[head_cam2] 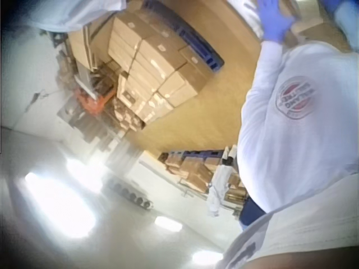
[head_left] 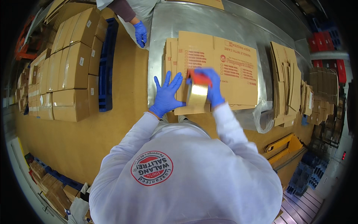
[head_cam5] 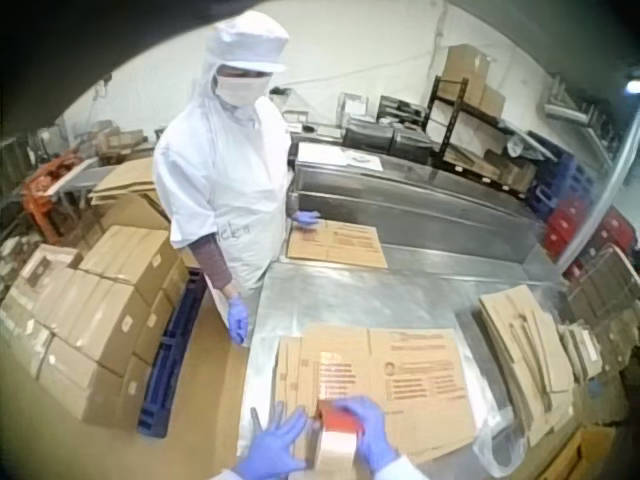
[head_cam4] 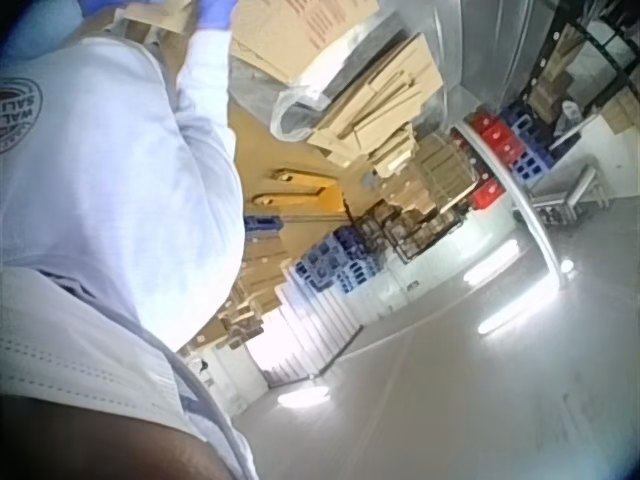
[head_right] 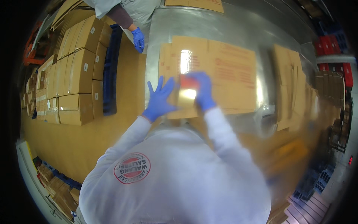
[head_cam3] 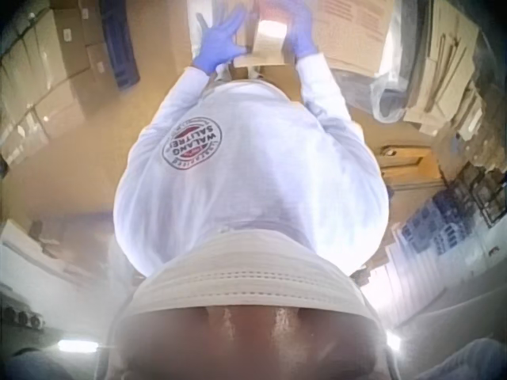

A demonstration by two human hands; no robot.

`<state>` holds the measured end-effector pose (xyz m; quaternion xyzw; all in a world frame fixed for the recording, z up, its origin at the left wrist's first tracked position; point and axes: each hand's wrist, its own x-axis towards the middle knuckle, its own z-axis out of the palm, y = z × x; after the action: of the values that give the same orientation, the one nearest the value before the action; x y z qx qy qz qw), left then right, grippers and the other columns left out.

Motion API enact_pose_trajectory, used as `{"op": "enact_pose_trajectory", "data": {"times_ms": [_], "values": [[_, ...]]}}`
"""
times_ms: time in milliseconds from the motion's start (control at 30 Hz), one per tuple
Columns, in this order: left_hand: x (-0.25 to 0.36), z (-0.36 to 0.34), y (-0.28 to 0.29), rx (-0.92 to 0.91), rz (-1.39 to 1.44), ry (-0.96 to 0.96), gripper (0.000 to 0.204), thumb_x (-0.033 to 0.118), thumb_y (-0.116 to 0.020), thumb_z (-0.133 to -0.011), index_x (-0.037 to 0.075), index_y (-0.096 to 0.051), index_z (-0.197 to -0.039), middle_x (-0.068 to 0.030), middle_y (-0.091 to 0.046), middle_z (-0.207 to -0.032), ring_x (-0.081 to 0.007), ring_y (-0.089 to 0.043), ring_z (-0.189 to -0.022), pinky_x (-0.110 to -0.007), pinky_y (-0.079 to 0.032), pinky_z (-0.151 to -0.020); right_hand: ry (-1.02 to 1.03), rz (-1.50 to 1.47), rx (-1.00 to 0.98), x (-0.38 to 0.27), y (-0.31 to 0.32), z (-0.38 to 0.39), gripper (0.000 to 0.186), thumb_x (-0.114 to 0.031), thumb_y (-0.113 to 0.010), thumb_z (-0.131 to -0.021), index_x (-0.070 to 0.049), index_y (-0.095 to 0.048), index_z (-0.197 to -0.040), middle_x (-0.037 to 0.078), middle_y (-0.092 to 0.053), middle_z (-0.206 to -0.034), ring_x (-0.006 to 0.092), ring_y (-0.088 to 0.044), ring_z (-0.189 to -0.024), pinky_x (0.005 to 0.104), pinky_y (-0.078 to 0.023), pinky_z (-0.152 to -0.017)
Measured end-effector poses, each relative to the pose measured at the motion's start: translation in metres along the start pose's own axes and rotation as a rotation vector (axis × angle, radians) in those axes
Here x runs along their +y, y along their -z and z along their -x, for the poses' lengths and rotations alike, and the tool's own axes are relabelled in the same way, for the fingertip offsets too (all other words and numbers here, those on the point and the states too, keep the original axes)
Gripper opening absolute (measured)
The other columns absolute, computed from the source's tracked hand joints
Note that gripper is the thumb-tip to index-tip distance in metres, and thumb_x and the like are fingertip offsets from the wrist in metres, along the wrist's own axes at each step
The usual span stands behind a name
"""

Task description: The person tapes cardboard boxes on a metal table using a handheld tape dispenser. They repeatedly apply tape to the top seams of multiple boxes, then move the sealed boxes to a nearby pallet. The person also briefly handles a plastic bag containing white ties.

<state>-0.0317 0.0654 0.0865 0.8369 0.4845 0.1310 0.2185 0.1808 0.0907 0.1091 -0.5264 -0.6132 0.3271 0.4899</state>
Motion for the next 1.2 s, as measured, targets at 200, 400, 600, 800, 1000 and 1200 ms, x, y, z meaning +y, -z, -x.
{"op": "enact_pose_trajectory", "data": {"times_ms": [200,400,600,800,1000,1200], "values": [[-0.003,-0.002,-0.004,0.066,-0.052,-0.009,0.111,0.069,-0.075,-0.062,0.010,-0.039,-0.149,-0.0049,-0.032,-0.159,-0.0376,-0.018,-0.149,-0.075,0.008,-0.107,-0.066,0.120,-0.094,-0.002,-0.003,0.035,0.031,-0.015,-0.089,-0.068,-0.004,-0.069,-0.089,0.006,-0.070,-0.080,0.0151,-0.065,-0.071,0.0323,-0.053,-0.064],[0.007,-0.007,0.016,0.004,-0.067,-0.030,0.111,0.069,-0.074,-0.064,0.012,-0.035,-0.151,-0.0083,-0.031,-0.158,-0.0399,-0.016,-0.148,-0.075,0.007,-0.107,-0.551,-0.552,-0.413,0.008,-0.007,-0.046,0.019,-0.011,-0.081,-0.076,-0.001,-0.069,-0.087,0.003,-0.070,-0.081,0.0092,-0.065,-0.074,0.0299,-0.052,-0.063],[-0.013,-0.038,0.008,0.108,-0.069,-0.037,0.112,0.069,-0.074,-0.063,0.007,-0.038,-0.149,-0.0086,-0.033,-0.157,-0.0361,-0.016,-0.149,-0.073,0.008,-0.109,0.216,0.198,-0.279,-0.037,0.042,-0.045,0.019,-0.016,-0.071,-0.081,-0.007,-0.070,-0.098,0.006,-0.069,-0.090,0.0168,-0.065,-0.083,0.0327,-0.052,-0.076],[-0.070,-0.141,0.017,0.476,0.452,0.106,0.073,0.055,-0.066,-0.083,0.024,-0.047,-0.146,-0.0101,-0.027,-0.160,-0.0366,-0.009,-0.150,-0.069,0.009,-0.110,-0.021,-0.356,-0.077,-0.051,0.032,-0.052,0.029,-0.012,-0.070,-0.084,-0.002,-0.067,-0.112,0.009,-0.067,-0.112,0.0162,-0.064,-0.097,0.0287,-0.051,-0.087],[-0.068,-0.132,-0.021,0.250,0.510,0.397,0.043,0.056,-0.053,-0.093,0.045,-0.055,-0.135,-0.0098,-0.012,-0.164,-0.0468,-0.003,-0.148,-0.078,0.009,-0.103,0.117,-0.023,-0.012,0.015,-0.019,-0.049,0.041,-0.007,-0.082,-0.072,-0.004,-0.068,-0.110,0.010,-0.067,-0.107,0.0201,-0.065,-0.098,0.0325,-0.053,-0.089],[-0.059,-0.131,-0.015,0.280,0.616,0.409,0.044,0.047,-0.054,-0.095,0.037,-0.056,-0.137,-0.0115,-0.013,-0.164,-0.0431,-0.002,-0.149,-0.069,0.014,-0.108,-0.012,-0.144,-0.031,0.026,-0.019,-0.053,0.050,-0.013,-0.091,-0.061,-0.006,-0.069,-0.105,0.011,-0.066,-0.103,0.0244,-0.065,-0.094,0.0346,-0.053,-0.087]]}}
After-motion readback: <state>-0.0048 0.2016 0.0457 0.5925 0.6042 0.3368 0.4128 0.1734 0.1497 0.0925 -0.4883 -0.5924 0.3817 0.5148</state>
